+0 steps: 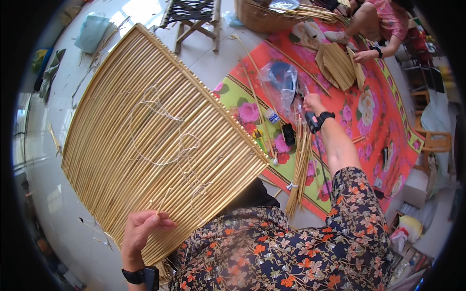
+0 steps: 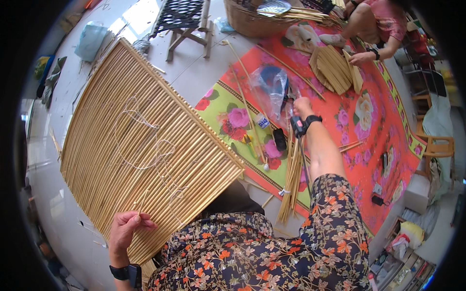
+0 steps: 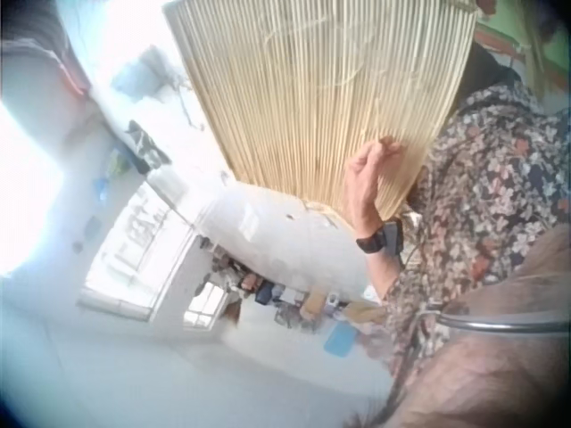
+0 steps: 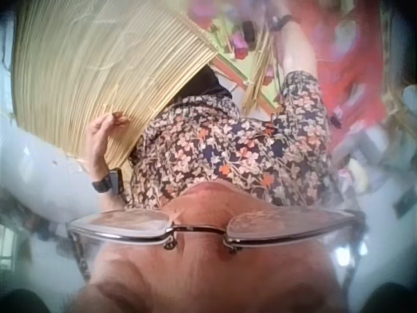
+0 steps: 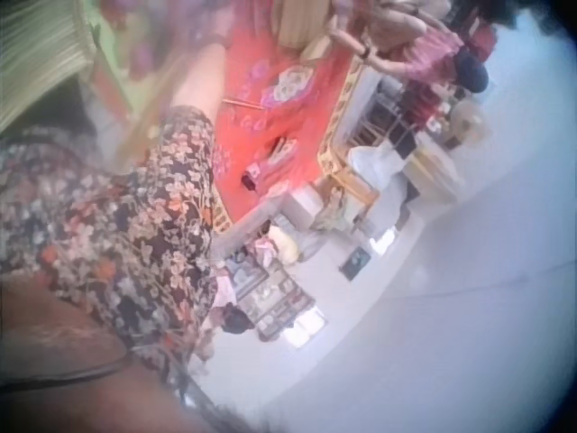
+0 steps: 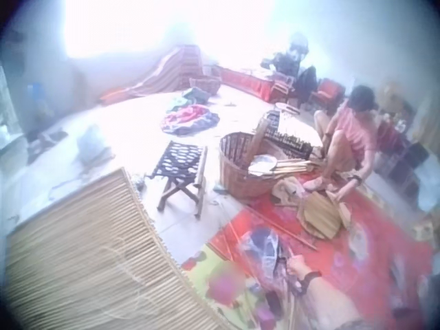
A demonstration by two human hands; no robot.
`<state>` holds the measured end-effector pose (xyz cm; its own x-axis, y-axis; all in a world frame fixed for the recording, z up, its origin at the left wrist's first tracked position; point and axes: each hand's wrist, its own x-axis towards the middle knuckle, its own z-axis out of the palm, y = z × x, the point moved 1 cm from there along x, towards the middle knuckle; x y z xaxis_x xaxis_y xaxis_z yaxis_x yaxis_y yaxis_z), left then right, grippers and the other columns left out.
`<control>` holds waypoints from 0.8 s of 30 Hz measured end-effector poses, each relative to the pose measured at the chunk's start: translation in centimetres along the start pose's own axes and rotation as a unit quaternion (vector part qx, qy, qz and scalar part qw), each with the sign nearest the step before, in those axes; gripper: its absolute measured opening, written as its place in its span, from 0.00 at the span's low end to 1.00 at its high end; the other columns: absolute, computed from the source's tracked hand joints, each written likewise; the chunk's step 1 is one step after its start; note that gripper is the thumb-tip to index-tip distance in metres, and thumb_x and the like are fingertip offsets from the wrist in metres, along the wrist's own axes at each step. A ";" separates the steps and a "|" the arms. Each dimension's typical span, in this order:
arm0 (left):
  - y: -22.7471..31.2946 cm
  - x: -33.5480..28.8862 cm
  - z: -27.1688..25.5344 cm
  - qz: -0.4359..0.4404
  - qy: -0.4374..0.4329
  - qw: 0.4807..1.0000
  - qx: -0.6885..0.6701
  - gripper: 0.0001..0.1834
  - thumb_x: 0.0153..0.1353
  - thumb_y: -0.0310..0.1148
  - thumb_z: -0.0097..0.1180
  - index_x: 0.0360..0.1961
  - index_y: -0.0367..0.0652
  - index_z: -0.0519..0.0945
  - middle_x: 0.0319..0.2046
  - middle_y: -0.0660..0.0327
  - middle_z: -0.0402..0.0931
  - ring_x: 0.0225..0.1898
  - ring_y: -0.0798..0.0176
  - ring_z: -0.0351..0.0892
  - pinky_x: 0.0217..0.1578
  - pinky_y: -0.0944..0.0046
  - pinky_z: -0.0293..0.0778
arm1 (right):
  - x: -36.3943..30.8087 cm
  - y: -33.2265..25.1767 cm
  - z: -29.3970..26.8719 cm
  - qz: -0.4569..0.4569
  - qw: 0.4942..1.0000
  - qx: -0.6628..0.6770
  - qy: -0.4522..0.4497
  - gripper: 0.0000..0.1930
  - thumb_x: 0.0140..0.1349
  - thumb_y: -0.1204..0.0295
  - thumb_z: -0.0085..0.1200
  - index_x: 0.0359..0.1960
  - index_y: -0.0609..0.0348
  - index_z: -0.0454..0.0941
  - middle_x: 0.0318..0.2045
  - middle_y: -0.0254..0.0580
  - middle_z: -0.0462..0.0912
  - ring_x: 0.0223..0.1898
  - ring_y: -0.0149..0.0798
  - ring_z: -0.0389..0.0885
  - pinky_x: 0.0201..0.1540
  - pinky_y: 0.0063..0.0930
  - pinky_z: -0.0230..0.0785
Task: The person weaves a bamboo mat by hand, threading thin bamboo strips through a larger frame. They use pliers to trim excess material and apply glue to secure joints. The person continues weaving and adjusting the mat throughout the clip.
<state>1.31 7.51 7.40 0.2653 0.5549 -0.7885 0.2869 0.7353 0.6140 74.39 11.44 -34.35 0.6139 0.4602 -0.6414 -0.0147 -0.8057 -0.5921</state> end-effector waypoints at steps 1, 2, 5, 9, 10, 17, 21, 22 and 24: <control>0.3 0.5 -0.3 -0.001 -0.014 1.000 0.003 0.18 0.77 0.34 0.60 0.49 0.23 0.88 0.38 0.44 0.92 0.44 0.43 0.94 0.53 0.46 0.89 | 0.6 2.0 -0.1 0.049 0.998 -0.024 0.020 0.04 0.63 0.73 0.62 0.36 0.59 0.84 0.25 0.42 0.84 0.25 0.43 0.85 0.24 0.43 0.80; 0.1 0.5 -0.5 -0.002 -0.015 1.000 0.005 0.18 0.77 0.33 0.60 0.49 0.23 0.88 0.38 0.44 0.92 0.44 0.43 0.94 0.53 0.46 0.89 | 0.6 3.7 0.9 0.003 1.000 -0.019 0.016 0.04 0.62 0.73 0.63 0.37 0.57 0.85 0.28 0.42 0.85 0.30 0.44 0.87 0.29 0.44 0.80; -0.8 2.6 -1.7 0.001 -0.063 0.998 -0.009 0.17 0.76 0.32 0.61 0.49 0.23 0.88 0.39 0.44 0.92 0.45 0.42 0.94 0.53 0.45 0.89 | 3.5 9.7 -0.4 -0.098 0.992 -0.078 0.023 0.12 0.61 0.76 0.58 0.45 0.53 0.88 0.33 0.39 0.86 0.31 0.42 0.83 0.30 0.41 0.72; -0.2 0.1 -0.7 -0.042 -0.024 0.997 -0.057 0.17 0.75 0.31 0.62 0.49 0.23 0.88 0.40 0.43 0.92 0.45 0.41 0.94 0.53 0.44 0.90 | 2.7 9.2 6.7 -0.015 0.994 -0.098 -0.046 0.20 0.60 0.80 0.51 0.52 0.51 0.87 0.36 0.36 0.86 0.31 0.39 0.81 0.30 0.39 0.69; -0.5 0.8 -1.1 -0.040 -0.040 0.996 -0.065 0.17 0.75 0.31 0.62 0.49 0.23 0.88 0.40 0.42 0.92 0.45 0.41 0.94 0.53 0.44 0.90 | 3.6 10.2 5.3 -0.033 0.993 -0.107 -0.034 0.20 0.60 0.80 0.51 0.51 0.51 0.87 0.36 0.37 0.86 0.30 0.40 0.81 0.30 0.40 0.69; 0.7 -1.1 0.1 -0.065 0.002 0.996 -0.058 0.16 0.76 0.29 0.60 0.50 0.21 0.88 0.41 0.41 0.91 0.45 0.38 0.94 0.53 0.43 0.90 | 5.1 9.1 7.7 -0.079 0.987 -0.138 -0.012 0.09 0.61 0.75 0.60 0.41 0.60 0.88 0.26 0.35 0.85 0.29 0.37 0.84 0.33 0.39 0.73; -1.1 3.5 -2.3 -0.033 -0.083 0.994 -0.057 0.17 0.76 0.30 0.60 0.50 0.21 0.87 0.40 0.41 0.92 0.45 0.40 0.94 0.54 0.44 0.89 | 12.0 9.4 -7.0 -0.136 0.985 -0.089 0.057 0.32 0.64 0.75 0.55 0.73 0.59 0.77 0.53 0.54 0.89 0.54 0.51 0.89 0.55 0.41 0.79; -0.8 2.9 -2.1 -0.033 -0.071 0.996 -0.032 0.17 0.76 0.31 0.60 0.50 0.21 0.87 0.40 0.42 0.92 0.45 0.40 0.94 0.53 0.44 0.89 | 10.9 9.2 -4.6 -0.132 0.971 -0.176 0.094 0.34 0.64 0.75 0.54 0.76 0.58 0.73 0.59 0.57 0.86 0.60 0.54 0.85 0.61 0.42 0.76; 0.2 -0.2 -0.3 -0.051 -0.018 0.998 -0.009 0.18 0.76 0.32 0.60 0.50 0.22 0.88 0.40 0.42 0.92 0.45 0.43 0.94 0.52 0.47 0.89 | 6.8 4.7 1.5 -0.142 0.916 -0.347 0.143 0.40 0.64 0.76 0.51 0.82 0.55 0.64 0.71 0.63 0.78 0.72 0.59 0.77 0.73 0.44 0.70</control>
<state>0.99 7.66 7.63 0.2691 0.4624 -0.8449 0.2969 0.7947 0.5295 77.34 11.35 -42.25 0.6974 0.6522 -0.2970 0.6229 -0.7566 -0.1987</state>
